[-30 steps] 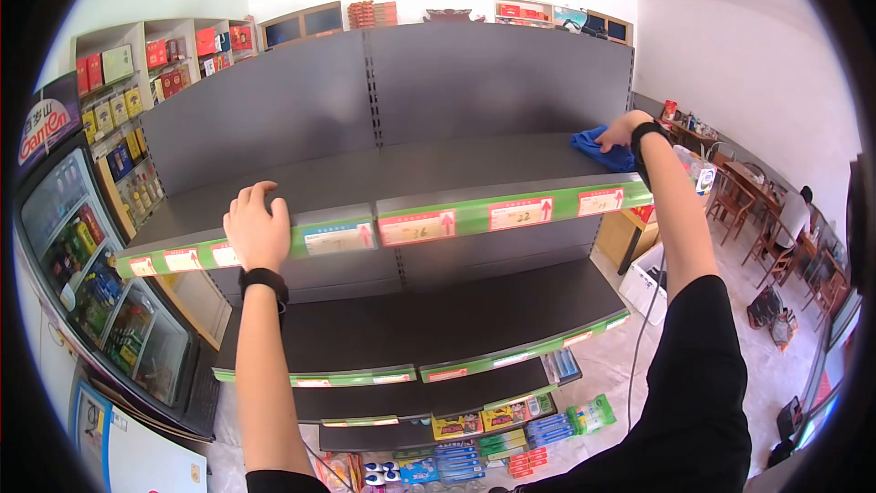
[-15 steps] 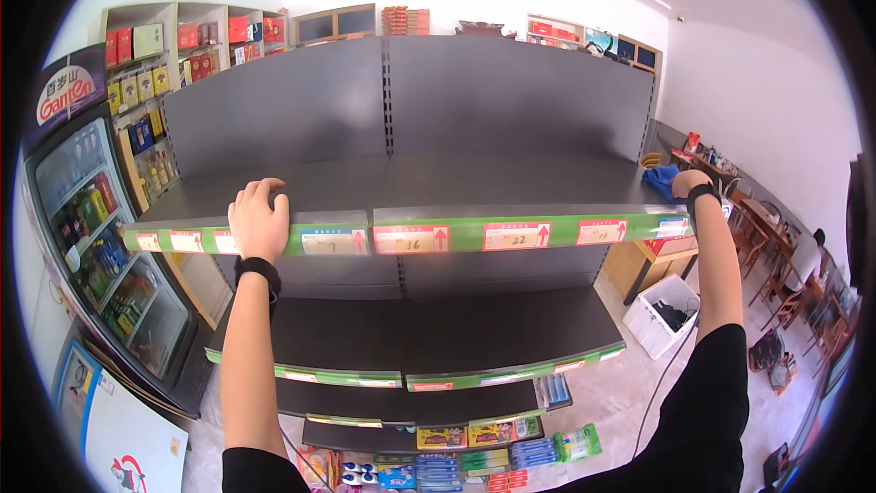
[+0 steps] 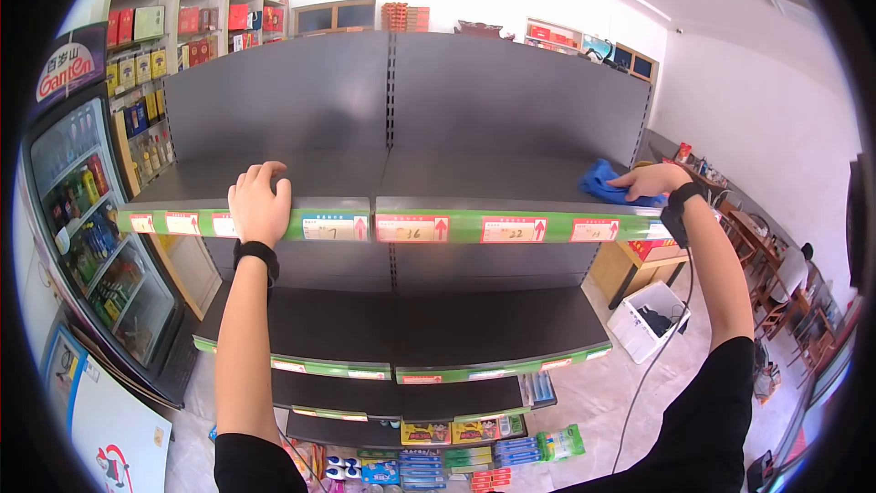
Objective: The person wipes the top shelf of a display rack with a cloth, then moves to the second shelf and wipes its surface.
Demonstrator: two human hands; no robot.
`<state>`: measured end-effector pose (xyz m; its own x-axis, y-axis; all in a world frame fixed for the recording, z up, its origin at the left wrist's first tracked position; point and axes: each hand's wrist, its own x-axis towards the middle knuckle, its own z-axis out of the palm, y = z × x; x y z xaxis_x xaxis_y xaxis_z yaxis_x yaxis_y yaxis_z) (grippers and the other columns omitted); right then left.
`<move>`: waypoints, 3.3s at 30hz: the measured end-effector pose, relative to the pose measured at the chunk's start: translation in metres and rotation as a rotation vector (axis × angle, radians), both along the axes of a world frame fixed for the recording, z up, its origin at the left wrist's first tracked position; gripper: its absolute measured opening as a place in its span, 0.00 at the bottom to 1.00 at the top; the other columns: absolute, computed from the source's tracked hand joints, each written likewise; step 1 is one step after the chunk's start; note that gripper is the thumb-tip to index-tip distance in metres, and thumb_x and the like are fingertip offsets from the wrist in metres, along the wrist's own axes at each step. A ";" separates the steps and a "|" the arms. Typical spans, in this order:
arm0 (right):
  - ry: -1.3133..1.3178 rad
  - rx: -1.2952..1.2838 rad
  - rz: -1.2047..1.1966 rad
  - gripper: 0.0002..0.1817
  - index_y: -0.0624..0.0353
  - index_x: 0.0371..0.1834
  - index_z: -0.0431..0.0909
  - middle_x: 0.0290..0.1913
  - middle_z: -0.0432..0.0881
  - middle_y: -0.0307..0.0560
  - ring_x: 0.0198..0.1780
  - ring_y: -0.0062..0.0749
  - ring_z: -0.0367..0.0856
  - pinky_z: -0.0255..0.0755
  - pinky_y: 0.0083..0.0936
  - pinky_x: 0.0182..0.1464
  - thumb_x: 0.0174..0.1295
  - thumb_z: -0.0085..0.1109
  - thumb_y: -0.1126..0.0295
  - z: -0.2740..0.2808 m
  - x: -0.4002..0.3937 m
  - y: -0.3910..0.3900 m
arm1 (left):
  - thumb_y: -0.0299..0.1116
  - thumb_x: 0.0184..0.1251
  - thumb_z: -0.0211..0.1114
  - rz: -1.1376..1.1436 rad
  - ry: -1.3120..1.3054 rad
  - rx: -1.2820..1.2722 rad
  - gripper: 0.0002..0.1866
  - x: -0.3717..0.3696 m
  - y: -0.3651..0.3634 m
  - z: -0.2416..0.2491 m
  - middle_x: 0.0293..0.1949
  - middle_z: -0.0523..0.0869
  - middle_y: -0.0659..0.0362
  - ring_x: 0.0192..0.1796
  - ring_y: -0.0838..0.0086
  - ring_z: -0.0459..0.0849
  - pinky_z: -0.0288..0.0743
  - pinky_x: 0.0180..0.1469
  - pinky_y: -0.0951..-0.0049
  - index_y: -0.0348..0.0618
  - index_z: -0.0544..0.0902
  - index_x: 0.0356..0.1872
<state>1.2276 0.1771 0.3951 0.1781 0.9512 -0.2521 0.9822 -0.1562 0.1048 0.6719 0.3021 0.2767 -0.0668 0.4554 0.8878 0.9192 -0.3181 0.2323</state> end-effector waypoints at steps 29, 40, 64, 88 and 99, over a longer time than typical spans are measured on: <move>0.187 -0.425 0.864 0.35 0.39 0.73 0.60 0.73 0.62 0.50 0.72 0.42 0.60 0.56 0.41 0.69 0.60 0.55 0.57 -0.002 -0.466 0.230 | 0.44 0.64 0.58 -0.133 -0.210 0.294 0.34 0.003 -0.004 -0.001 0.63 0.71 0.48 0.64 0.55 0.69 0.59 0.64 0.57 0.42 0.62 0.69; 0.275 -0.189 0.960 0.28 0.42 0.73 0.61 0.65 0.72 0.53 0.65 0.38 0.72 0.62 0.29 0.66 0.69 0.46 0.64 0.008 -0.523 0.260 | 0.42 0.67 0.53 -0.179 -0.295 0.369 0.32 0.000 0.001 -0.004 0.67 0.65 0.42 0.68 0.50 0.63 0.56 0.67 0.54 0.38 0.61 0.69; -0.099 -0.034 -0.028 0.34 0.41 0.67 0.70 0.69 0.69 0.42 0.67 0.42 0.70 0.65 0.40 0.65 0.55 0.62 0.49 -0.013 -0.388 0.264 | 0.33 0.53 0.57 -0.120 -0.229 0.150 0.20 0.004 0.001 -0.005 0.49 0.82 0.57 0.52 0.63 0.78 0.66 0.55 0.61 0.46 0.80 0.49; -0.243 -0.122 -0.152 0.38 0.29 0.73 0.59 0.73 0.62 0.41 0.70 0.42 0.65 0.62 0.43 0.67 0.56 0.60 0.55 -0.006 -0.205 0.125 | 0.41 0.61 0.52 0.056 -0.011 0.009 0.14 0.002 0.000 -0.003 0.38 0.86 0.63 0.43 0.65 0.80 0.66 0.49 0.64 0.50 0.87 0.31; 0.023 -0.075 -0.092 0.39 0.30 0.73 0.58 0.75 0.58 0.45 0.73 0.41 0.59 0.57 0.40 0.69 0.55 0.60 0.60 -0.006 -0.130 0.134 | 0.40 0.60 0.53 0.079 0.030 -0.039 0.13 0.000 -0.002 0.000 0.33 0.86 0.61 0.40 0.63 0.80 0.66 0.47 0.63 0.49 0.86 0.29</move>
<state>1.0976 0.3116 0.3894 0.2568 0.9093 -0.3274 0.9664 -0.2380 0.0971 0.6719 0.3006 0.2764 -0.0775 0.4837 0.8718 0.9478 -0.2356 0.2149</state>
